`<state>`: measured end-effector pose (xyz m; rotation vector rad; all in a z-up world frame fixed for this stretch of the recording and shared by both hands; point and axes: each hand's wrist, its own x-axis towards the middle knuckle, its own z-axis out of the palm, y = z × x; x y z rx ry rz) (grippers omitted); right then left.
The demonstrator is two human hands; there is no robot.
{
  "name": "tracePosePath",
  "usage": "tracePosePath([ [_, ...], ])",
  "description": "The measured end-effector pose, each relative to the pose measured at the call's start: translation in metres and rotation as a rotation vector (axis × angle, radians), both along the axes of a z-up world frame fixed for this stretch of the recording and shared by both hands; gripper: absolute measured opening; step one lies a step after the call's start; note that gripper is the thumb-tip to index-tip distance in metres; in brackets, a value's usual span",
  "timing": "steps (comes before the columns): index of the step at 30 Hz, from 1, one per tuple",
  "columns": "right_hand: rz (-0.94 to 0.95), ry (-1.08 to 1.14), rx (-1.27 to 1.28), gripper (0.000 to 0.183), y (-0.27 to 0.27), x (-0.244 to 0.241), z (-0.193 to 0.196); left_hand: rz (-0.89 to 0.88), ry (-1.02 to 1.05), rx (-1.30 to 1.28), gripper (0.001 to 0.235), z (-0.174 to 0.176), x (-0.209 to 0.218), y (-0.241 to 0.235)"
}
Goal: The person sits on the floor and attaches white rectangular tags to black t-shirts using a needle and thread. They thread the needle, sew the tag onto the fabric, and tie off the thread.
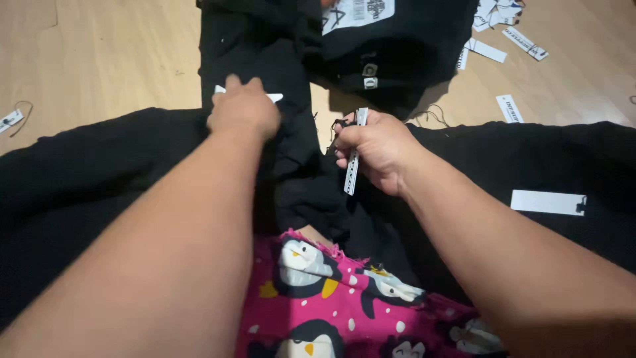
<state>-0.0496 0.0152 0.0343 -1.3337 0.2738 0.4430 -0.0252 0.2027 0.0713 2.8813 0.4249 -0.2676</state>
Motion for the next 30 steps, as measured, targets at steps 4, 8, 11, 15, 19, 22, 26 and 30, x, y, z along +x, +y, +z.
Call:
tracePosePath([
  [4, -0.031, 0.003, -0.006, 0.029, -0.011, -0.001, -0.005, -0.041, 0.038, 0.172, 0.035, 0.000, 0.010, 0.008],
  [8, -0.066, 0.004, 0.004, 0.031, -0.022, -0.002, -0.006, -0.115, -0.206, 0.284, 0.027, -0.025, 0.031, 0.003],
  [11, -0.156, 0.079, 0.114, 0.040, -0.029, -0.002, -0.004, -0.250, -0.687, 0.420, 0.017, -0.031, 0.028, -0.021],
  [15, -0.317, -0.009, 0.304, 0.039, -0.046, -0.003, 0.003, -0.366, -0.735, 0.211, 0.015, 0.002, 0.010, -0.091],
  [19, -0.388, -0.126, 0.252, 0.022, -0.099, 0.018, -0.037, -0.386, -0.297, -0.394, 0.029, 0.003, -0.019, -0.157],
  [22, -0.447, -0.101, 0.109, 0.029, -0.138, -0.006, -0.044, -0.406, -0.094, -0.498, 0.034, 0.009, -0.047, -0.191],
  [26, -0.570, -0.118, 0.054, 0.029, -0.193, -0.043, -0.037, -0.489, -0.024, -0.572, 0.032, 0.004, -0.071, -0.239],
  [30, -0.655, -0.138, -0.003, 0.033, -0.246, -0.080, -0.029, -0.530, 0.145, -0.784, 0.040, 0.013, -0.100, -0.289],
])
